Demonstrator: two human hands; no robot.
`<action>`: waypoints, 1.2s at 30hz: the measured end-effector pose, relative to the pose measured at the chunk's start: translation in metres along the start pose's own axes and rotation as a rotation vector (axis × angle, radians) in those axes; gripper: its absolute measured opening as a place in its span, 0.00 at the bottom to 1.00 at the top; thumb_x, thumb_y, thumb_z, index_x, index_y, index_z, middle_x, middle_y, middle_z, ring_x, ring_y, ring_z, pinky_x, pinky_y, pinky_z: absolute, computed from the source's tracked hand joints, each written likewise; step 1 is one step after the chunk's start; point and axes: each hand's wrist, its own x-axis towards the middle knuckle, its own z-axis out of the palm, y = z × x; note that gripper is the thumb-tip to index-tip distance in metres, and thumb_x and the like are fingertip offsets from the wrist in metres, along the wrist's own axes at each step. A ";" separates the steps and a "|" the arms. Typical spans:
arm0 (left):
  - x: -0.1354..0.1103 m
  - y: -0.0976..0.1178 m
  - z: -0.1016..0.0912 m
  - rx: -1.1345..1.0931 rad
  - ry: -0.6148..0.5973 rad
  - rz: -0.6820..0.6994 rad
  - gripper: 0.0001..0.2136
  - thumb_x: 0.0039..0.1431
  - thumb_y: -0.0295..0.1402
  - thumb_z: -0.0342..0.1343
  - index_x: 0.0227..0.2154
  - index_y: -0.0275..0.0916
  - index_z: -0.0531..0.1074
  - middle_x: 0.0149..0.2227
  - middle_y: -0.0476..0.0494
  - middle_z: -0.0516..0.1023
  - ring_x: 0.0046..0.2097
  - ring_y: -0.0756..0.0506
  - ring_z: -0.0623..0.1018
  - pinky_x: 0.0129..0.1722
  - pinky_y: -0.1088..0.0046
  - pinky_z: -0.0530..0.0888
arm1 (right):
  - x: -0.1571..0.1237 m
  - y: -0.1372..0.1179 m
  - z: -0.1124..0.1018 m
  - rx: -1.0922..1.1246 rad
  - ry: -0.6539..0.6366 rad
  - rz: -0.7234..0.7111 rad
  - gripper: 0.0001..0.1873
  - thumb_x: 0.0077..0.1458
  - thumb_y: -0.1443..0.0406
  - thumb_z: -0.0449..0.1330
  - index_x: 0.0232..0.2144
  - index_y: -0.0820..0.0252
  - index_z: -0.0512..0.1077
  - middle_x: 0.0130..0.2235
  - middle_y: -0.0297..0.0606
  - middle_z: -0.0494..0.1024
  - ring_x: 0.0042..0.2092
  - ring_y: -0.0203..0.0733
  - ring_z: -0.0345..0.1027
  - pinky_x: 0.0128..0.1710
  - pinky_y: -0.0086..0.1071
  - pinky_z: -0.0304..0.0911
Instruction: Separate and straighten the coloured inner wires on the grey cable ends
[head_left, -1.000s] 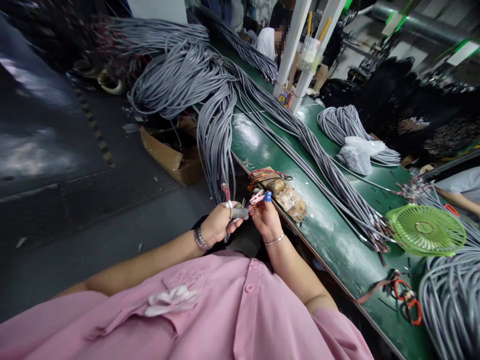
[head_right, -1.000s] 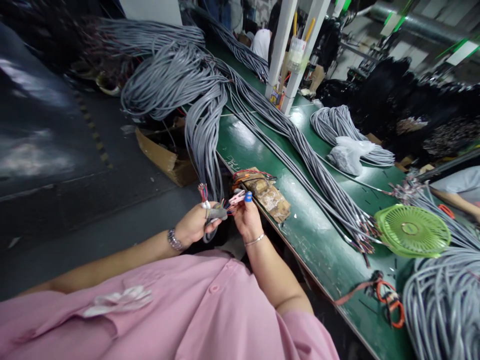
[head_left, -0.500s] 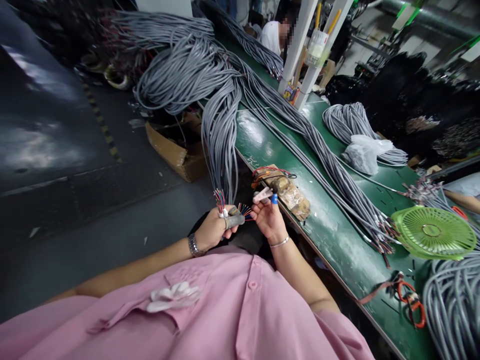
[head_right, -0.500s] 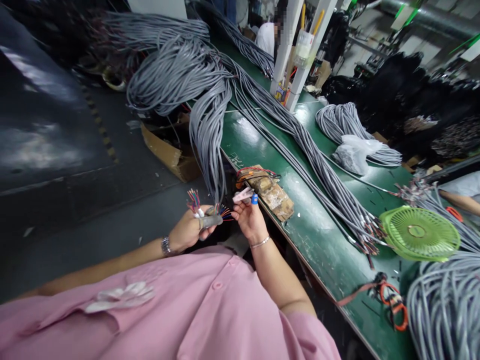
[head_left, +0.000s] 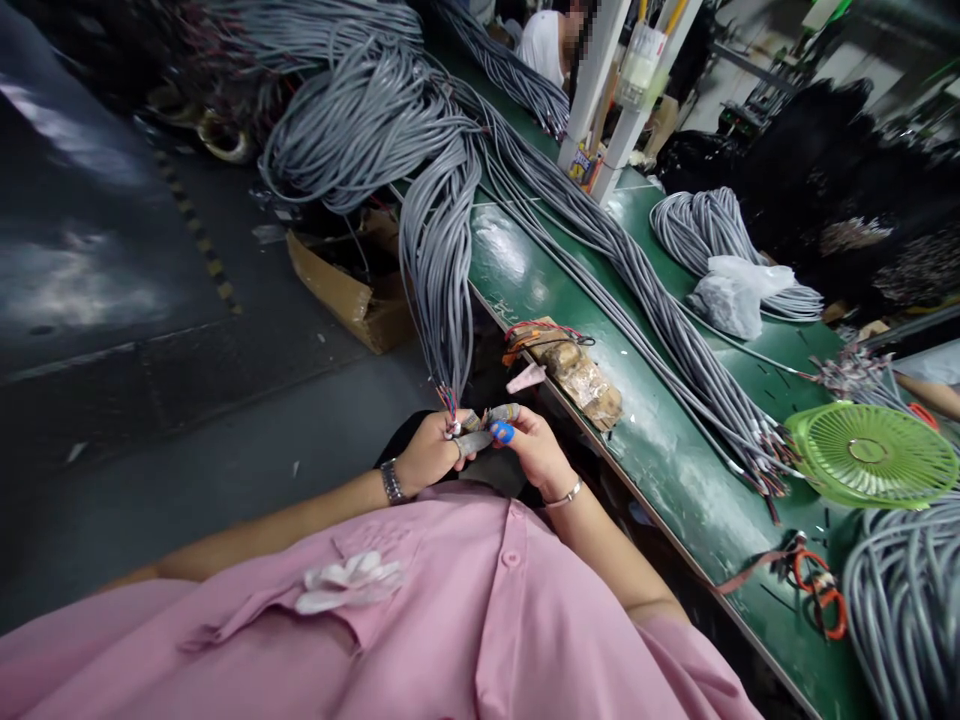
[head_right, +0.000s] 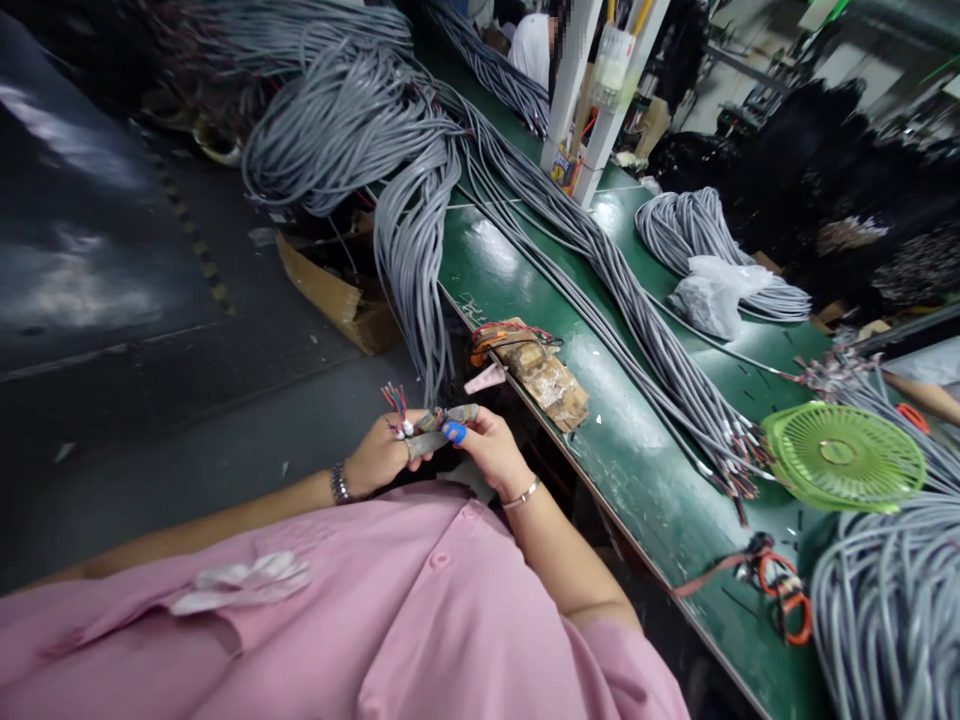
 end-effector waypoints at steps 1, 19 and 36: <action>0.000 0.001 0.001 0.002 -0.007 0.001 0.11 0.50 0.37 0.61 0.20 0.36 0.69 0.16 0.51 0.69 0.16 0.54 0.65 0.16 0.79 0.61 | 0.000 0.000 0.002 -0.010 0.020 -0.022 0.10 0.44 0.62 0.69 0.31 0.59 0.77 0.30 0.32 0.77 0.29 0.32 0.65 0.31 0.26 0.61; 0.028 -0.023 -0.013 -0.508 0.104 -0.117 0.13 0.52 0.37 0.60 0.35 0.32 0.73 0.32 0.38 0.78 0.30 0.48 0.78 0.24 0.79 0.68 | -0.005 0.013 -0.021 -0.185 0.232 -0.180 0.04 0.51 0.63 0.64 0.29 0.58 0.76 0.29 0.33 0.76 0.30 0.36 0.65 0.35 0.31 0.62; -0.003 0.007 -0.001 -0.385 -0.114 -0.091 0.12 0.47 0.30 0.60 0.36 0.34 0.73 0.29 0.45 0.77 0.23 0.53 0.72 0.20 0.79 0.58 | -0.041 0.005 -0.018 -0.503 -0.001 -0.091 0.11 0.55 0.58 0.60 0.37 0.59 0.76 0.33 0.36 0.76 0.33 0.37 0.67 0.35 0.30 0.64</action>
